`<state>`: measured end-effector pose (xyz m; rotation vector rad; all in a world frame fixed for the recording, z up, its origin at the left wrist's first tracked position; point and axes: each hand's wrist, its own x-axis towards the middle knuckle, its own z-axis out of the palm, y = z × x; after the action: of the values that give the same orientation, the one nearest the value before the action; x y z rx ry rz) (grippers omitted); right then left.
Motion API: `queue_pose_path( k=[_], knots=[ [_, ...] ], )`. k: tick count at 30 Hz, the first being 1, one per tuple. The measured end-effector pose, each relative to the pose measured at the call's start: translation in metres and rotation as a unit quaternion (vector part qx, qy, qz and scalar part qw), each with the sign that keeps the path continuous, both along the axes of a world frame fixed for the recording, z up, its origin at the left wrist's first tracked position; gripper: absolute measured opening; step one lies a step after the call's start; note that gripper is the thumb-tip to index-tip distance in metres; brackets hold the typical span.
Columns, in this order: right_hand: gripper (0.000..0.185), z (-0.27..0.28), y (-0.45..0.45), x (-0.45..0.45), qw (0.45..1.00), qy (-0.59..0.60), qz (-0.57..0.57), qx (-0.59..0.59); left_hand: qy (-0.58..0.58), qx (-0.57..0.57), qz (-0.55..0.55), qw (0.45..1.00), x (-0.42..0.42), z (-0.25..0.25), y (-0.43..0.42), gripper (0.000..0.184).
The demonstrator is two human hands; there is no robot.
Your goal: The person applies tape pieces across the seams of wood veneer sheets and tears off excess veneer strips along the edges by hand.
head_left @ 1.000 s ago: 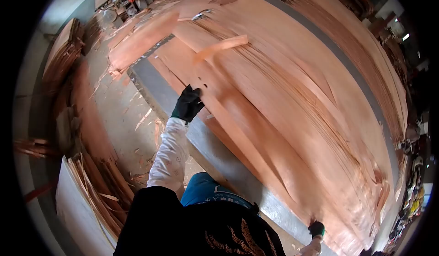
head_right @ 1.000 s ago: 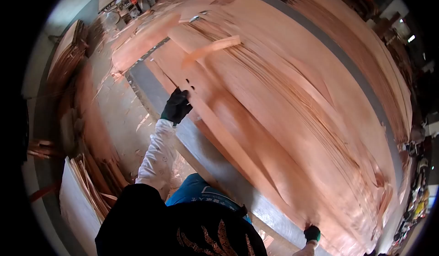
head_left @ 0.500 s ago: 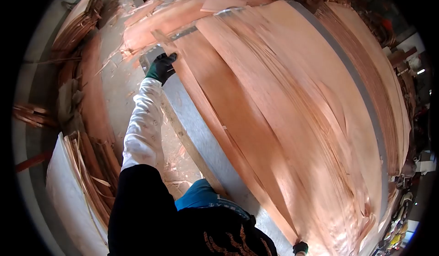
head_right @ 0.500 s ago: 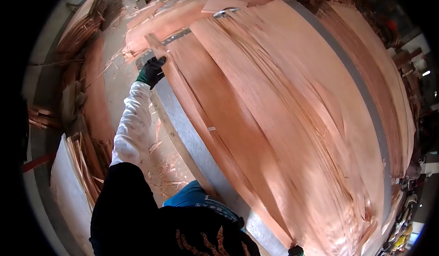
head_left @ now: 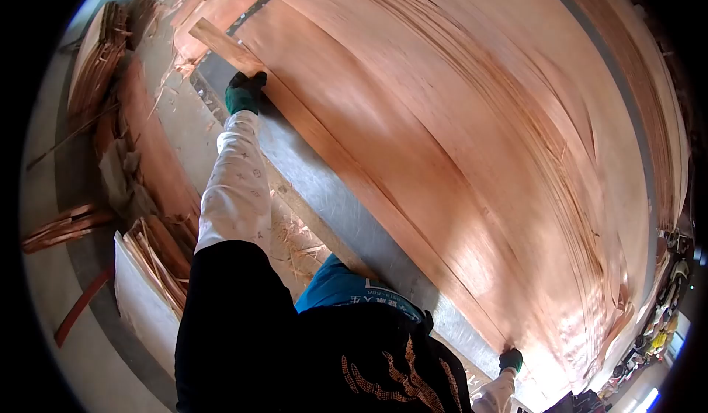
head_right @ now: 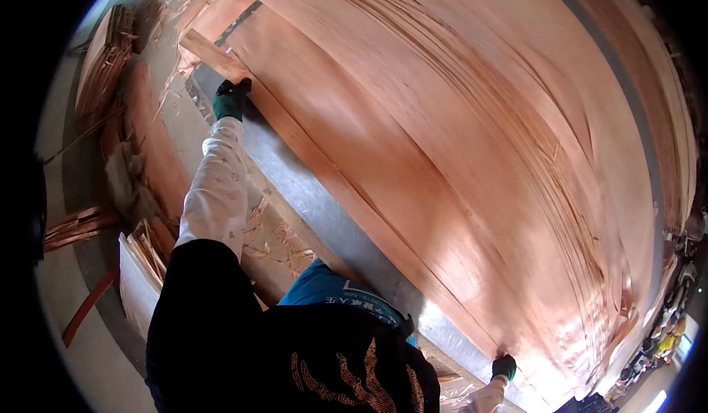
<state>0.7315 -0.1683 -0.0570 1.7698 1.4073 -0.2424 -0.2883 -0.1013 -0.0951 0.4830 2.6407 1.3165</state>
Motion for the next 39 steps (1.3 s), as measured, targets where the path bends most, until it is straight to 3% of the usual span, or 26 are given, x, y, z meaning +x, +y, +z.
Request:
queue_pose_path(
  k=[1, 4, 5, 9, 13, 17, 23, 25, 27, 29, 30, 31, 33, 34, 35, 36, 39],
  knots=[
    [0.036, -0.001, 0.001, -0.001, 1.0, 0.004, -0.003, 0.0, -0.013, 0.033, -0.009, 0.999, -0.002, -0.001, 0.003, 0.049],
    [0.033, -0.014, 0.009, -0.005, 1.0, 0.012, 0.0, 0.003, 0.213, -0.134, -0.05, 0.966, -0.021, -0.015, 0.005, 0.047],
    [0.032, -0.017, 0.01, -0.004, 1.0, 0.014, 0.0, 0.0, 0.117, -0.221, -0.039, 0.967, -0.014, -0.002, 0.004, 0.078],
    [0.029, -0.035, 0.022, -0.017, 1.0, 0.022, -0.004, 0.004, 0.168, -0.339, 0.091, 0.921, 0.006, 0.01, 0.011, 0.086],
    [0.028, -0.046, 0.035, -0.034, 1.0, 0.024, -0.007, 0.017, 0.174, -0.345, 0.174, 0.906, 0.017, 0.02, 0.015, 0.095],
    [0.029, -0.047, 0.039, -0.048, 0.998, 0.042, -0.014, 0.054, 0.071, -0.221, 0.178, 0.956, 0.017, 0.038, -0.006, 0.106],
    [0.034, -0.041, 0.01, -0.037, 0.982, 0.1, -0.041, 0.154, 0.156, -0.16, 0.157, 0.962, 0.016, 0.018, -0.132, 0.081],
    [0.036, -0.037, -0.012, -0.016, 0.967, 0.132, -0.065, 0.21, 0.126, -0.181, 0.184, 0.958, 0.021, 0.007, -0.195, 0.079],
    [0.038, -0.035, -0.037, 0.008, 0.935, 0.181, -0.104, 0.288, 0.089, -0.203, 0.18, 0.958, 0.0, -0.044, -0.284, 0.075],
    [0.041, -0.028, -0.066, 0.023, 0.879, 0.245, -0.145, 0.382, -0.011, -0.301, 0.196, 0.933, 0.012, -0.051, -0.365, 0.072],
    [0.042, -0.025, -0.079, 0.028, 0.845, 0.28, -0.16, 0.427, -0.155, -0.334, 0.128, 0.921, -0.005, -0.068, -0.419, 0.067],
    [0.044, -0.025, -0.09, 0.029, 0.806, 0.313, -0.166, 0.474, -0.203, -0.37, 0.084, 0.902, 0.001, -0.073, -0.457, 0.064],
    [0.047, -0.022, -0.108, 0.005, 0.751, 0.357, -0.131, 0.54, -0.16, -0.438, -0.015, 0.884, 0.033, -0.074, -0.517, 0.057],
    [0.048, 0.018, -0.109, -0.055, 0.738, 0.368, -0.133, 0.55, -0.135, -0.461, -0.068, 0.874, 0.049, -0.083, -0.545, 0.054],
    [0.05, 0.016, -0.11, -0.066, 0.781, 0.311, -0.015, 0.541, -0.127, -0.473, -0.107, 0.865, 0.066, -0.087, -0.559, 0.051],
    [0.053, 0.021, -0.115, -0.1, 0.78, 0.317, 0.003, 0.539, -0.127, -0.486, -0.132, 0.855, 0.081, -0.086, -0.573, 0.048],
    [0.065, 0.012, -0.118, -0.155, 0.848, 0.261, 0.091, 0.453, -0.132, -0.503, -0.177, 0.836, 0.12, -0.083, -0.596, 0.039]
  ],
)
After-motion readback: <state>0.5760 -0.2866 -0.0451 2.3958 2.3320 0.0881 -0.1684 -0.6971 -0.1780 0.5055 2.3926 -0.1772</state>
